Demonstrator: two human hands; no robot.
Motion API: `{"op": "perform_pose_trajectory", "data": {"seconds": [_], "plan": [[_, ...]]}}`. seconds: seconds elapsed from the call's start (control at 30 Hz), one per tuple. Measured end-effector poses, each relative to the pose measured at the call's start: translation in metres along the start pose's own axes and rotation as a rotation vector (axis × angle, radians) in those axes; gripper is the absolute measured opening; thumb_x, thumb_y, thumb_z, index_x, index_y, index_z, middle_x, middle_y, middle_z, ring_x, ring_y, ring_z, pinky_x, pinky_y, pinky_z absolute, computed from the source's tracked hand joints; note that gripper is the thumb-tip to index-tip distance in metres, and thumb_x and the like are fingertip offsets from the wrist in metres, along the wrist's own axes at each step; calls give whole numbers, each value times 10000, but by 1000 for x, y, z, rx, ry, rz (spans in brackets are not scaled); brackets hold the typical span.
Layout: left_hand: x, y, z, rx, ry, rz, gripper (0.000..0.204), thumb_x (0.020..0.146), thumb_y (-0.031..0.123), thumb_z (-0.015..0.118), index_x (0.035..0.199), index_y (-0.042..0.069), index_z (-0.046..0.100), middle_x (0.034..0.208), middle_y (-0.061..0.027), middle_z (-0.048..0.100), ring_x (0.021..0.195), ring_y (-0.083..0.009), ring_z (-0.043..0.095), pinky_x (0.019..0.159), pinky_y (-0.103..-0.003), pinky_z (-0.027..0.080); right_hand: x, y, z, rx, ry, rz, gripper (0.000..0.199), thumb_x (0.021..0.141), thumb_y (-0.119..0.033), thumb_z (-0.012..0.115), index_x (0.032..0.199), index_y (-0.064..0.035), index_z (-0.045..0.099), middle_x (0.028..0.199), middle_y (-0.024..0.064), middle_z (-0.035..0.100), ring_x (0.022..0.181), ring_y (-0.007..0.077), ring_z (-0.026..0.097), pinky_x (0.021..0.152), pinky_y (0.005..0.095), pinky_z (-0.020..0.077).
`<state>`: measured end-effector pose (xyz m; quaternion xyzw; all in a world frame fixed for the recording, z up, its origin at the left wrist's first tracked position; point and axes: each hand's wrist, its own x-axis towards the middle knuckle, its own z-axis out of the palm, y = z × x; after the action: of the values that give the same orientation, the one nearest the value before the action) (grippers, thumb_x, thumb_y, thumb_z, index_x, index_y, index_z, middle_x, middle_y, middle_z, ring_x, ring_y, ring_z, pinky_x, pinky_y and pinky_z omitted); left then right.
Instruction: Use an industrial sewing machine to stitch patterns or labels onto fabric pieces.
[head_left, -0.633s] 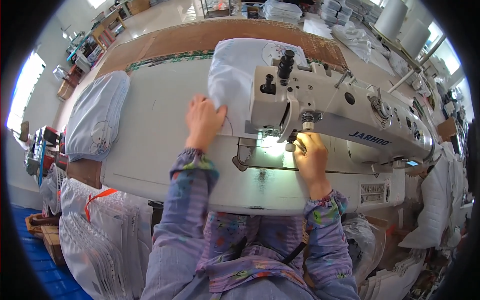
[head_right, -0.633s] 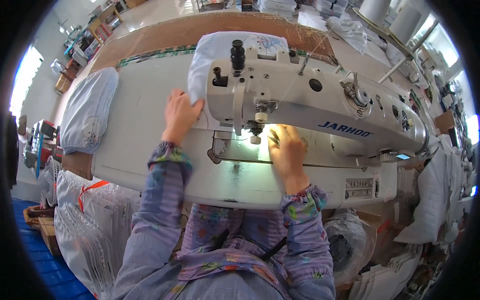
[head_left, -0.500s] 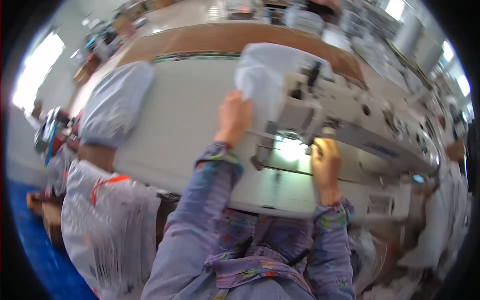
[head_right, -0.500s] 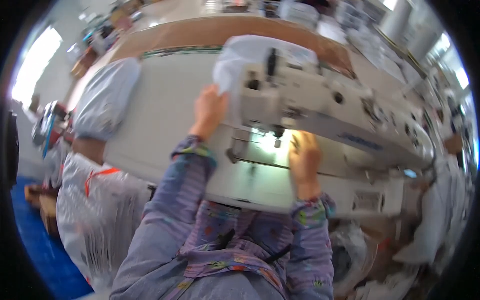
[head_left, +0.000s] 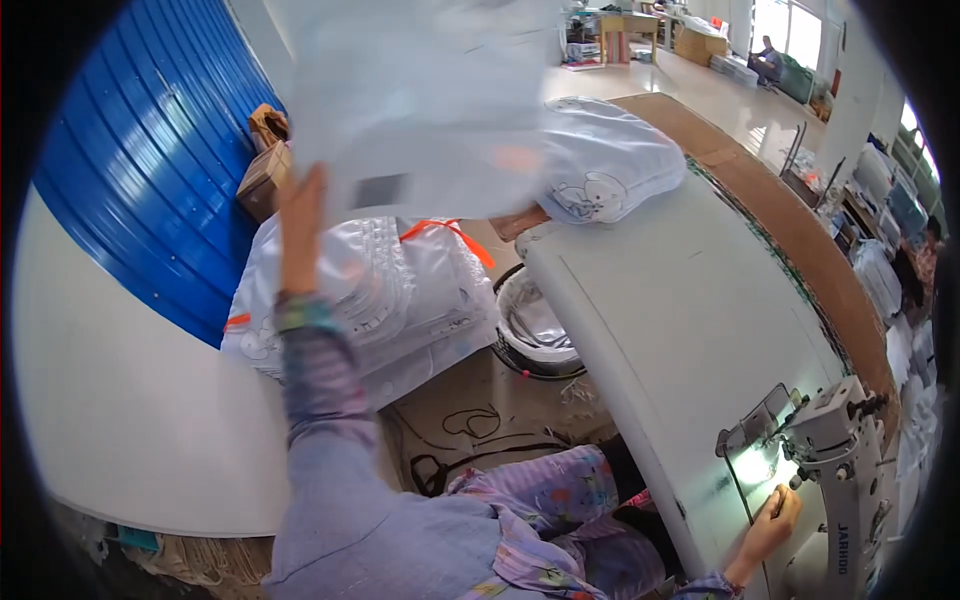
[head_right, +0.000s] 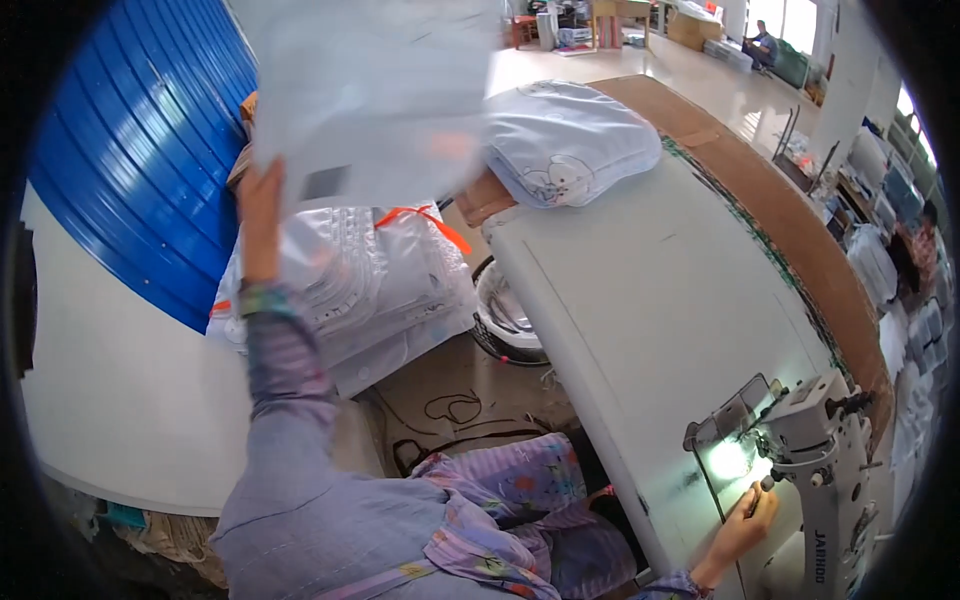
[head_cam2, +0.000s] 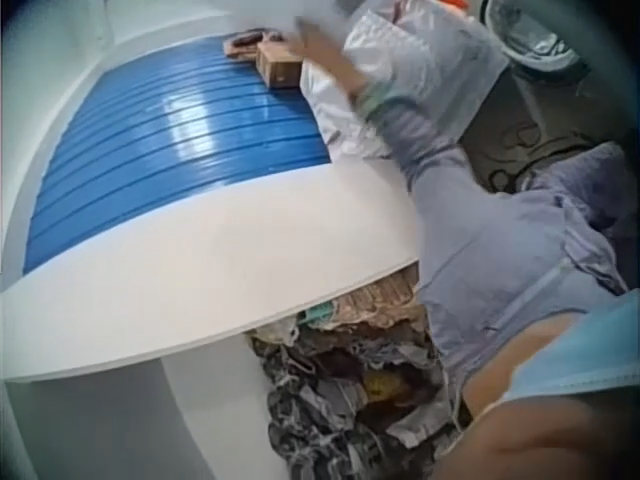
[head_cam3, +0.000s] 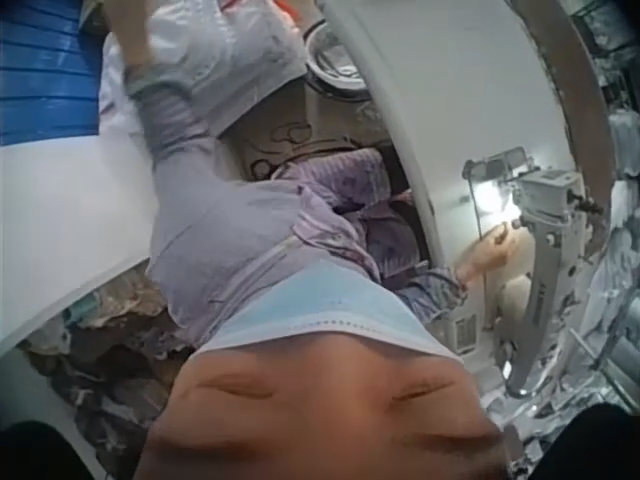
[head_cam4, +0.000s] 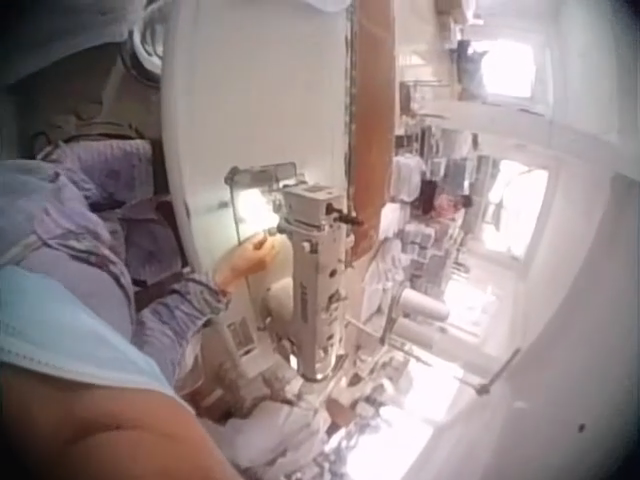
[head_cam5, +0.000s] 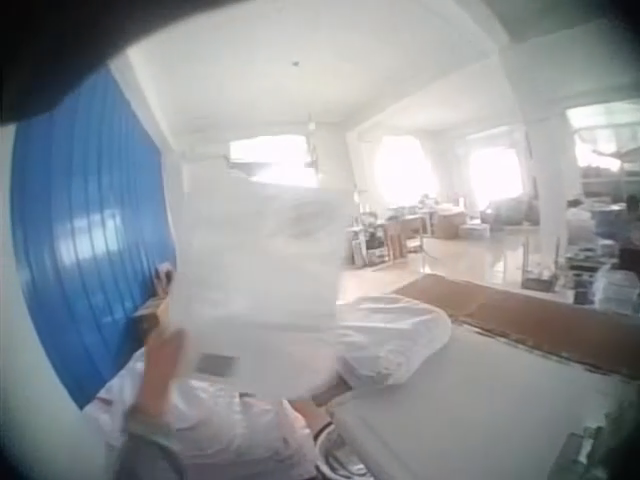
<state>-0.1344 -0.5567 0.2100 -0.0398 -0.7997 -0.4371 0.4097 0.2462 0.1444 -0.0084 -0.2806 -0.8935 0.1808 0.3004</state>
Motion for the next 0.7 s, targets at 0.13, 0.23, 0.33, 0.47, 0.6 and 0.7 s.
{"op": "perform_pose_trajectory", "data": {"seconds": [0.13,0.23,0.33,0.47,0.6,0.7], "plan": [[-46,-50,-128,85,-68,19,381,990,190,645,1291,-45,656,1183,-105,717,1019,-195,676,877,-303,517,5,-9,-14,-93,-55,73,167,1015,-65,589,1117,31,679,1084,146,664,1032,316,646,907,419,514],[-59,-117,-189,-62,67,-424,376,984,201,639,1247,-65,669,1148,-119,726,1009,-201,674,881,-320,512,6,8,-4,-56,38,-15,176,1024,-82,576,1088,44,681,1010,161,618,956,338,630,818,427,508],[-84,-162,-219,178,27,-503,408,957,241,660,1200,-85,682,1096,-156,737,985,-234,678,853,-356,516,6,11,1,-41,18,0,174,1027,-78,578,1100,42,680,1027,156,628,966,333,635,831,430,510],[-118,-182,-202,800,-147,-540,519,899,367,710,1206,-50,684,1197,-215,709,1033,-335,682,806,-443,538,-3,21,-4,-92,-1,-23,187,1035,-86,588,1143,34,682,1095,131,663,994,282,654,845,394,527],[-89,-101,-123,1711,338,-27,615,889,383,762,1357,19,601,1455,-178,554,1262,-368,578,1049,-520,472,-27,3,-14,-61,20,177,170,1034,-86,604,1123,22,700,1072,122,672,961,257,663,788,360,530],[-50,-67,-21,1056,60,222,499,914,254,752,1323,-2,627,1400,-190,602,1296,-369,566,1092,-456,453,-50,-12,-12,40,72,80,160,1010,-62,624,1124,11,709,1071,121,682,938,247,653,762,343,522]]}}
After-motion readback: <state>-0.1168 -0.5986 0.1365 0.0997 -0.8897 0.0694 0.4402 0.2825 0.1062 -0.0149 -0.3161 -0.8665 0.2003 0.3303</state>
